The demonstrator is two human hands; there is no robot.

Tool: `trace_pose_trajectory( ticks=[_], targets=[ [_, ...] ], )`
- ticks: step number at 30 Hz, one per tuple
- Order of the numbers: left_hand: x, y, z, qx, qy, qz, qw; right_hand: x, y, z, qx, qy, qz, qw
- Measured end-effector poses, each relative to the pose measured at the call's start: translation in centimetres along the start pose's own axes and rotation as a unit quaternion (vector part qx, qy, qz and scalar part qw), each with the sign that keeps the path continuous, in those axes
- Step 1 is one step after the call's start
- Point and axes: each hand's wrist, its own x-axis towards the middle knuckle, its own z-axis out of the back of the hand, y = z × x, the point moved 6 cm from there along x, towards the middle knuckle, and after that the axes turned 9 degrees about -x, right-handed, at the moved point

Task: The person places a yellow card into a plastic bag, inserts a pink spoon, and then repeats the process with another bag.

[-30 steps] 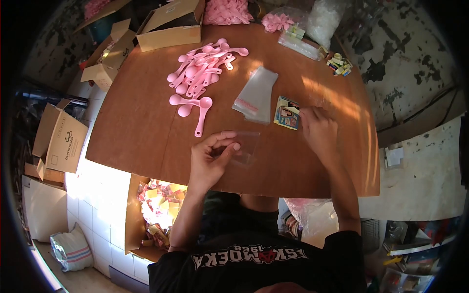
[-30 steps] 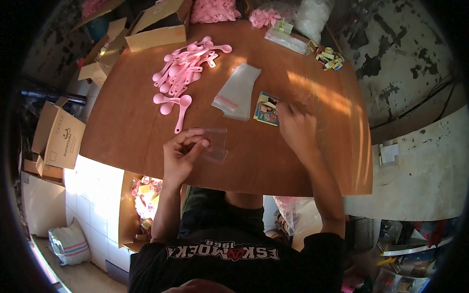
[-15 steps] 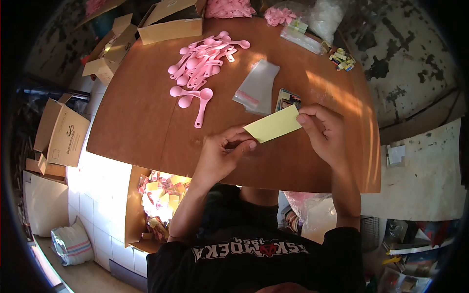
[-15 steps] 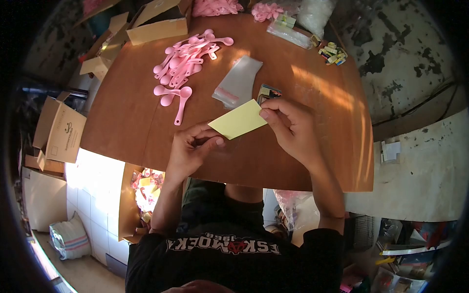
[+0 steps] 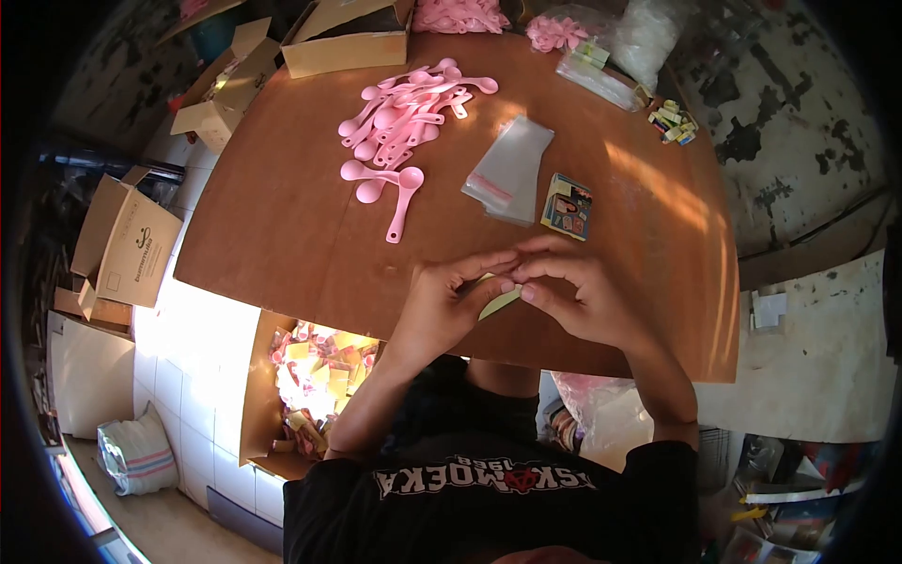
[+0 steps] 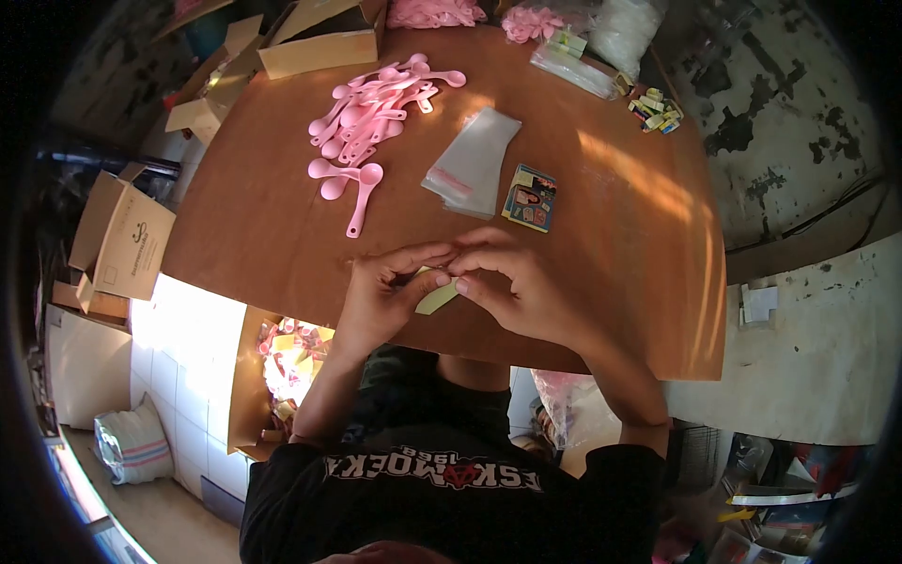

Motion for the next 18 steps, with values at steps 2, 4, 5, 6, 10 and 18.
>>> trace_pose_trajectory(
  ticks=[2, 4, 5, 6, 10, 18],
  targets=[
    [-0.1, -0.7, 0.0, 0.032, -0.016, -0.018, 0.999, 0.2, -0.2, -0.4, 0.0, 0.014, 0.009, 1.0],
    [-0.2, -1.0, -0.1, 0.045, -0.034, -0.044, 0.997, -0.1, -1.1, -1.8, 0.124, 0.095, -0.142, 0.977],
    [-0.3, -1.1, -0.1, 0.04, -0.034, -0.078, 0.996, 0.1, -1.0, -2.2, 0.124, 0.098, -0.141, 0.977],
    [-0.3, -1.3, 0.0, 0.035, -0.034, -0.112, 0.993, 0.1, -1.4, -3.0, 0.037, 0.14, -0.186, 0.972],
    [-1.3, -2.6, 1.6, 0.095, -0.069, -0.072, 0.99, 1.9, -1.4, -4.6, -0.017, 0.129, -0.084, 0.988],
    [-6.1, 3.0, 9.3, 0.069, -0.203, 0.055, 0.975, 11.4, -5.4, -8.8, 0.013, 0.047, -0.034, 0.998]
  ],
)
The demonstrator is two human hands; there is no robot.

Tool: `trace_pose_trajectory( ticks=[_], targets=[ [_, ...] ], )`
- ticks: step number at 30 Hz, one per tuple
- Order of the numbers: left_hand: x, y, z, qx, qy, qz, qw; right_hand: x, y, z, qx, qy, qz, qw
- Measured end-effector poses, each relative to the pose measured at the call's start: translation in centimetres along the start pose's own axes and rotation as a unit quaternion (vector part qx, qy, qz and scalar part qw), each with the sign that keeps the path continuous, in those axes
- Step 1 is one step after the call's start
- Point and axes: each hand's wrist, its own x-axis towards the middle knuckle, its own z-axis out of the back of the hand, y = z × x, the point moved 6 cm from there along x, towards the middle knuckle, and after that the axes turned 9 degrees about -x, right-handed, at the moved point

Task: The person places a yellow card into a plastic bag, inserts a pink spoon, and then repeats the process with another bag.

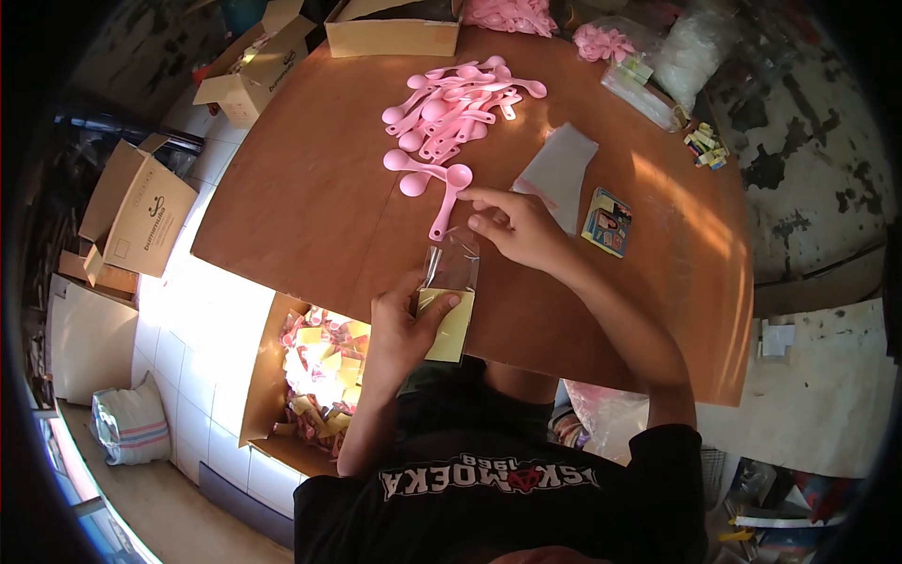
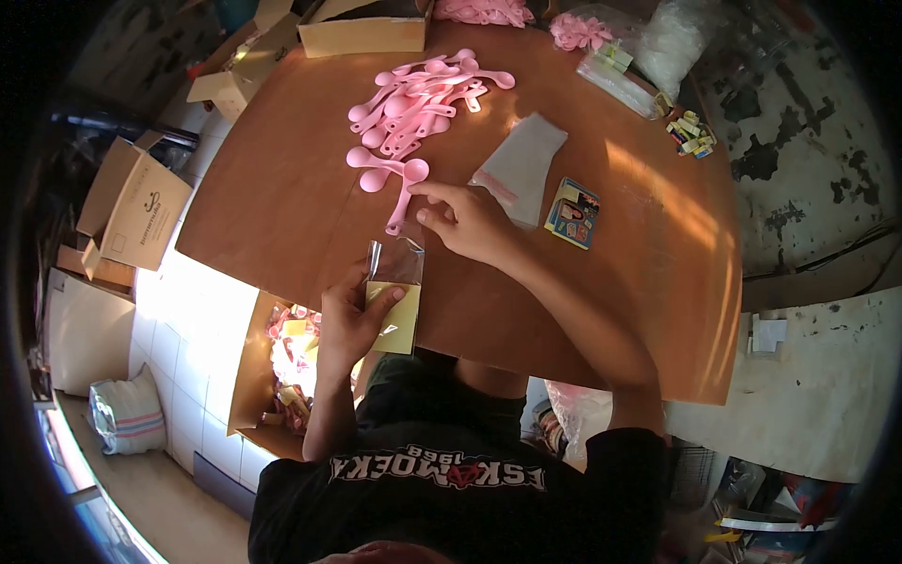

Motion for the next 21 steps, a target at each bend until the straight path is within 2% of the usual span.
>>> trace_pose_trajectory(
  ticks=[2, 4, 6, 7, 8, 10, 11, 14, 16, 17, 18, 19, 20, 21],
  targets=[
    [-0.3, 0.0, 1.1, 0.011, -0.017, 0.002, 1.0, 1.7, -1.6, -2.1, -0.051, -0.003, -0.014, 0.999],
    [-0.5, -0.1, 1.7, 0.041, -0.004, 0.07, 0.997, 3.3, -2.7, -3.4, -0.06, 0.013, -0.03, 0.998],
    [-0.4, -0.1, 2.2, 0.035, -0.013, 0.058, 0.998, 4.3, -4.0, -4.4, 0.001, 0.002, -0.074, 0.997],
    [-0.3, -0.2, 2.4, 0.029, -0.016, 0.048, 0.998, 4.0, -3.9, -4.0, -0.014, -0.008, -0.078, 0.997],
    [-0.2, -0.3, 2.6, 0.028, -0.02, 0.049, 0.998, 3.5, -3.7, -3.5, -0.015, -0.004, -0.077, 0.997],
    [0.0, -0.5, 2.6, 0.052, -0.008, 0.059, 0.997, 2.3, -1.5, -1.2, -0.046, -0.044, -0.037, 0.997],
    [0.2, -0.4, 2.5, 0.05, -0.009, 0.061, 0.997, 1.4, -1.7, -0.3, -0.043, -0.08, -0.045, 0.995],
    [0.6, 0.3, 1.6, -0.001, 0.004, 0.059, 0.998, -0.8, -0.3, 3.5, -0.069, -0.191, 0.052, 0.978],
    [1.0, 0.7, 1.1, -0.024, -0.015, -0.013, 1.0, -2.6, 1.3, 5.6, -0.061, -0.193, 0.033, 0.979],
    [1.2, 0.8, 0.4, -0.026, -0.01, -0.012, 1.0, -3.6, 0.1, 6.6, -0.084, -0.153, -0.051, 0.983],
    [1.3, 0.4, -0.5, -0.052, 0.001, -0.021, 0.998, -4.2, 0.6, 7.0, -0.086, -0.157, -0.055, 0.982],
    [1.4, 0.0, -1.2, -0.078, 0.014, -0.03, 0.996, -4.7, 0.8, 7.5, 0.064, -0.166, -0.08, 0.981],
    [1.5, -0.8, -1.5, -0.079, 0.02, -0.029, 0.996, -5.3, 1.1, 7.9, 0.214, -0.174, -0.102, 0.956],
    [1.5, -1.3, -2.3, -0.011, 0.082, 0.029, 0.996, -5.4, 2.1, 8.2, 0.239, -0.179, -0.087, 0.95]
  ],
)
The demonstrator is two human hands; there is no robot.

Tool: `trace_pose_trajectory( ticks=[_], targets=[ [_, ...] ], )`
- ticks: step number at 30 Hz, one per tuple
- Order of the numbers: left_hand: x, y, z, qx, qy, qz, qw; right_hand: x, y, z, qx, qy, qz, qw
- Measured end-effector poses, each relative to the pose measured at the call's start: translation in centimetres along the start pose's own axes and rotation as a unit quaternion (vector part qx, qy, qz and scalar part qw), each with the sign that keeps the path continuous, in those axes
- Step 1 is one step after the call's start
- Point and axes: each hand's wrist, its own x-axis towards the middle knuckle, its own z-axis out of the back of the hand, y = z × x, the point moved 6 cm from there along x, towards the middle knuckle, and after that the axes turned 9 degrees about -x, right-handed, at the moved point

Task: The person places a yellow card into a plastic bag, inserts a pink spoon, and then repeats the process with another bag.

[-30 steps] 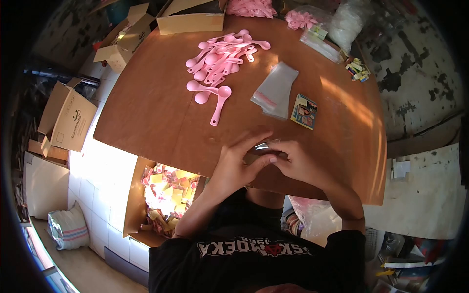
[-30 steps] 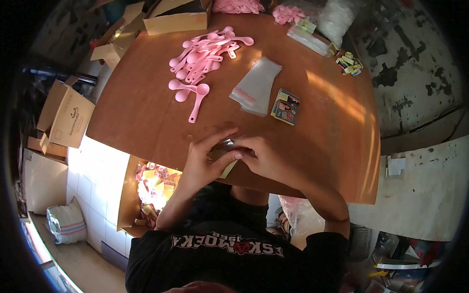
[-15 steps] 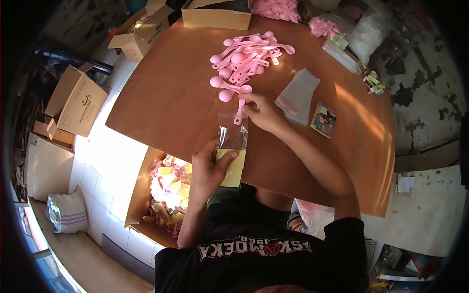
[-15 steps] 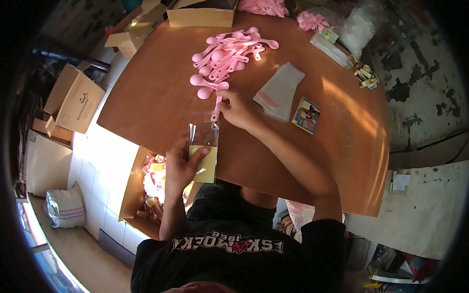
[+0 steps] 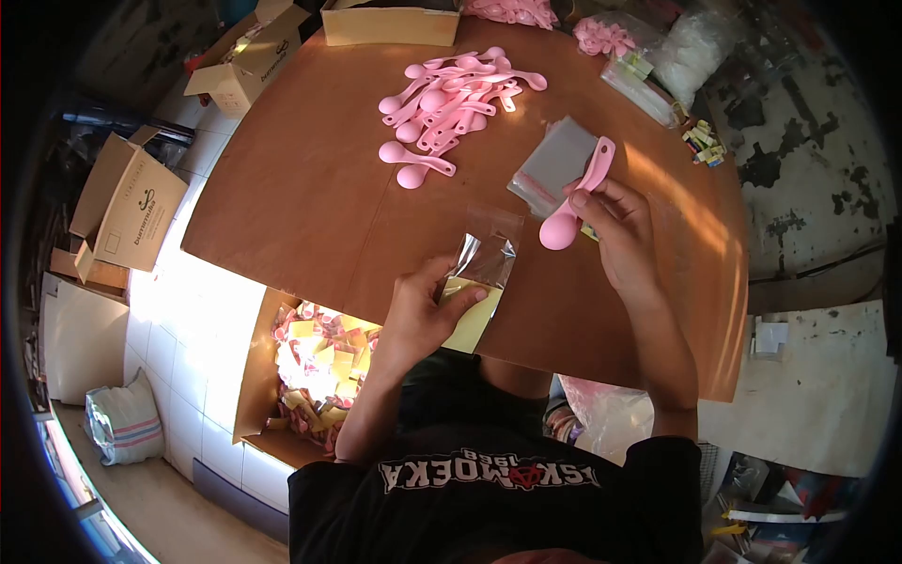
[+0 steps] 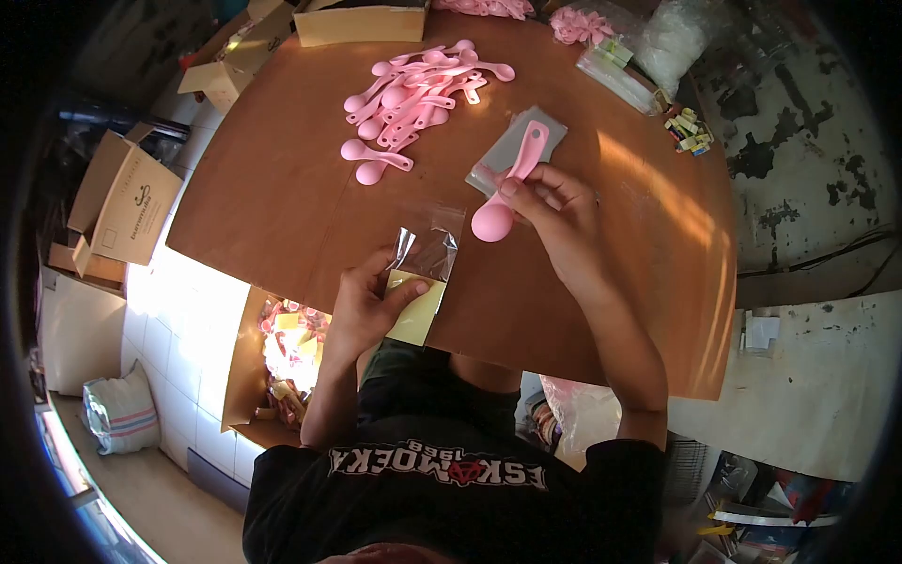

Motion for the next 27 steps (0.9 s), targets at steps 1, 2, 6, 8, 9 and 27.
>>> trace_pose_trajectory(
  ticks=[1, 2, 6, 8, 9, 27],
  targets=[
    [-0.1, 0.2, -0.8, 0.066, 0.059, 0.063, 0.994, -0.2, -0.1, 0.2, 0.0, -0.007, -0.001, 1.0],
    [0.0, 0.7, -1.5, 0.04, 0.087, 0.023, 0.995, -0.2, -0.1, 0.3, 0.006, 0.007, 0.001, 1.0],
    [0.1, 0.4, -3.4, -0.003, 0.099, 0.002, 0.995, -0.3, -1.5, -0.3, 0.022, 0.049, -0.007, 0.999],
    [0.5, -0.3, -4.0, -0.06, 0.087, -0.029, 0.994, -0.8, -1.9, -1.0, 0.026, 0.078, -0.053, 0.995],
    [0.6, -0.3, -4.4, -0.058, 0.086, -0.029, 0.994, -1.1, -2.3, -1.1, 0.029, 0.079, -0.052, 0.995],
    [1.2, -0.9, -8.9, -0.037, 0.121, -0.09, 0.988, -5.7, -1.1, 1.5, -0.15, -0.014, 0.114, 0.982]
  ],
)
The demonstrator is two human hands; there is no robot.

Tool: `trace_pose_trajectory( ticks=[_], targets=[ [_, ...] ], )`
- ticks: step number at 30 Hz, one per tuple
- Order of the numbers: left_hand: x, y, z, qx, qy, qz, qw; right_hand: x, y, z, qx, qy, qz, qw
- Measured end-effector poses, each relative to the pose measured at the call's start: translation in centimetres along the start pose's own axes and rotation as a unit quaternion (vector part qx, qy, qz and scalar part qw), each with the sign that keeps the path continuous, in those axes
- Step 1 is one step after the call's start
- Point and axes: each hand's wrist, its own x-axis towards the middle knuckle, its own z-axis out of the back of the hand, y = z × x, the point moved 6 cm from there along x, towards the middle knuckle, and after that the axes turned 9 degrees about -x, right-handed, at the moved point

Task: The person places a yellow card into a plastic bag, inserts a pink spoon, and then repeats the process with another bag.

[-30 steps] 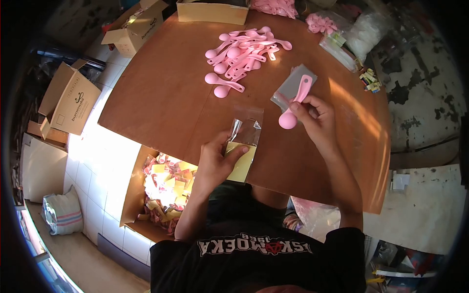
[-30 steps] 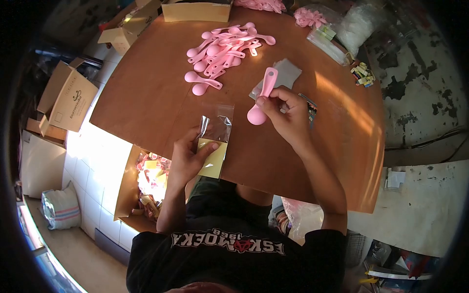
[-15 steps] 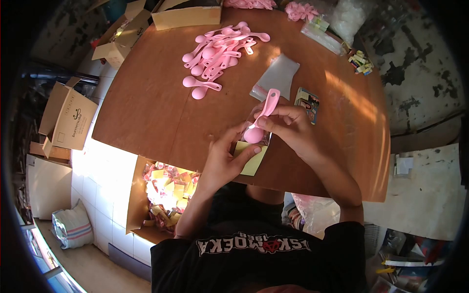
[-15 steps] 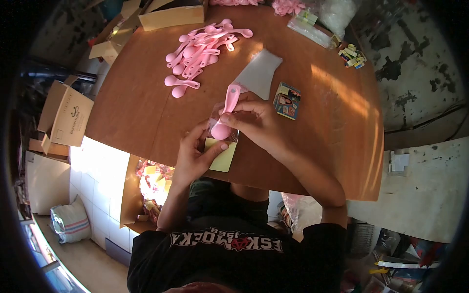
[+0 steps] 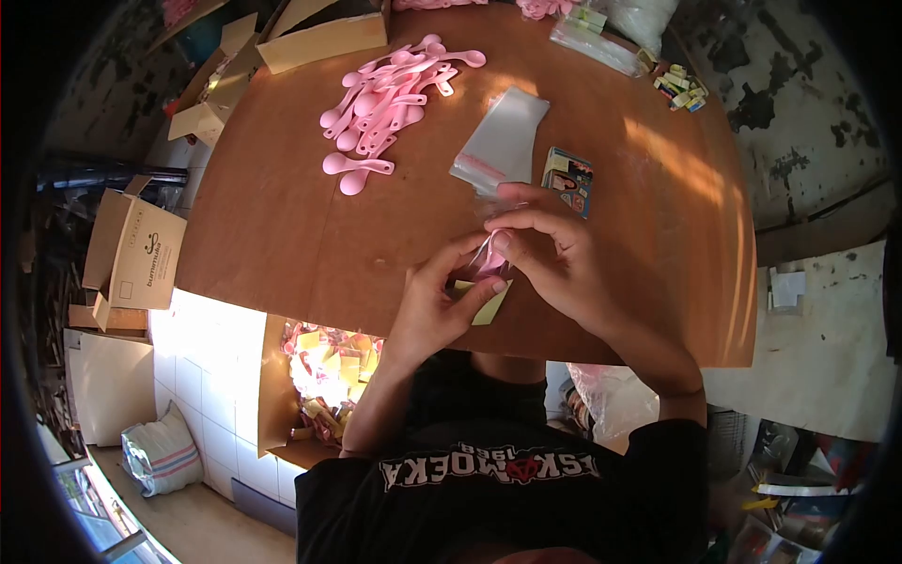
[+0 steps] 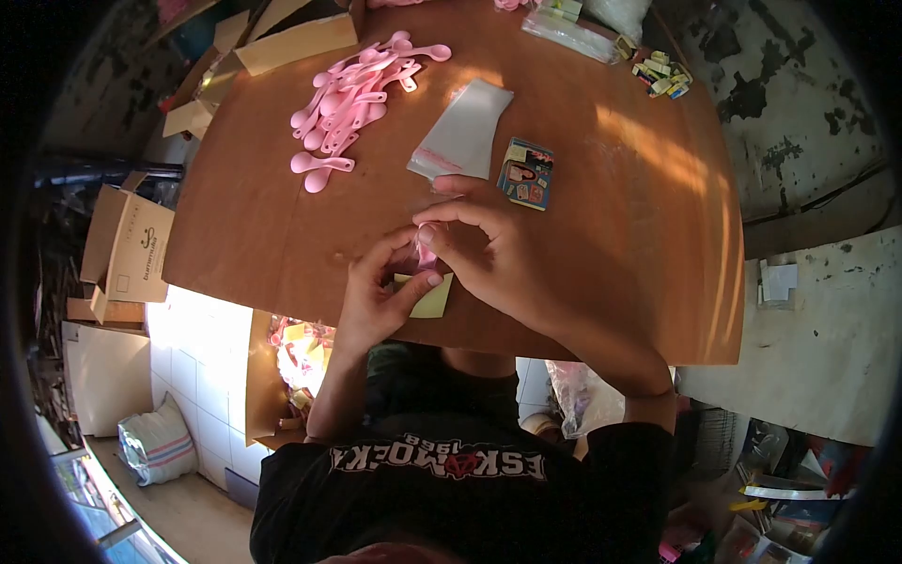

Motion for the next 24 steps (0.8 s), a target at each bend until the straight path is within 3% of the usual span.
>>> trace_pose_trajectory(
  ticks=[2, 6, 8, 10, 11, 13, 14, 16, 20, 22, 24],
  targets=[
    [0.0, -0.1, -0.1, -0.003, -0.029, -0.023, 0.999, -0.1, -0.1, 0.8, -0.036, -0.025, 0.037, 0.998],
    [0.3, -0.6, -0.6, -0.033, -0.007, -0.005, 0.999, 0.3, 1.7, 2.4, 0.083, 0.019, -0.005, 0.996],
    [0.3, -3.2, -0.8, 0.053, -0.024, -0.162, 0.985, 0.5, 4.1, 4.3, 0.106, 0.037, -0.02, 0.993],
    [0.3, -2.8, -0.1, 0.075, -0.02, -0.153, 0.985, 0.4, 8.4, 7.6, -0.052, -0.095, 0.173, 0.979],
    [0.4, -2.9, 0.0, 0.085, -0.019, -0.158, 0.984, 0.7, 8.4, 7.7, -0.053, -0.096, 0.175, 0.979],
    [0.5, -2.8, 0.1, 0.093, -0.018, -0.166, 0.982, 1.0, 9.4, 7.7, -0.271, -0.145, 0.288, 0.907],
    [0.6, -2.5, 0.2, 0.087, -0.03, -0.147, 0.985, 1.2, 8.6, 7.2, -0.274, -0.146, 0.286, 0.907],
    [0.9, -2.4, 0.2, 0.079, -0.037, -0.133, 0.987, 2.3, 4.8, 5.0, -0.236, -0.055, 0.156, 0.958],
    [1.4, -4.1, 0.6, 0.076, -0.064, -0.144, 0.985, 0.8, 5.8, 3.5, -0.202, -0.038, 0.158, 0.966],
    [1.4, -5.1, 0.4, 0.075, -0.075, -0.171, 0.979, 0.4, 6.8, 3.0, -0.147, 0.019, 0.104, 0.983],
    [1.2, -4.3, -0.1, -0.154, -0.073, -0.073, 0.983, 0.0, 7.3, 2.8, -0.143, 0.035, 0.087, 0.985]
  ],
)
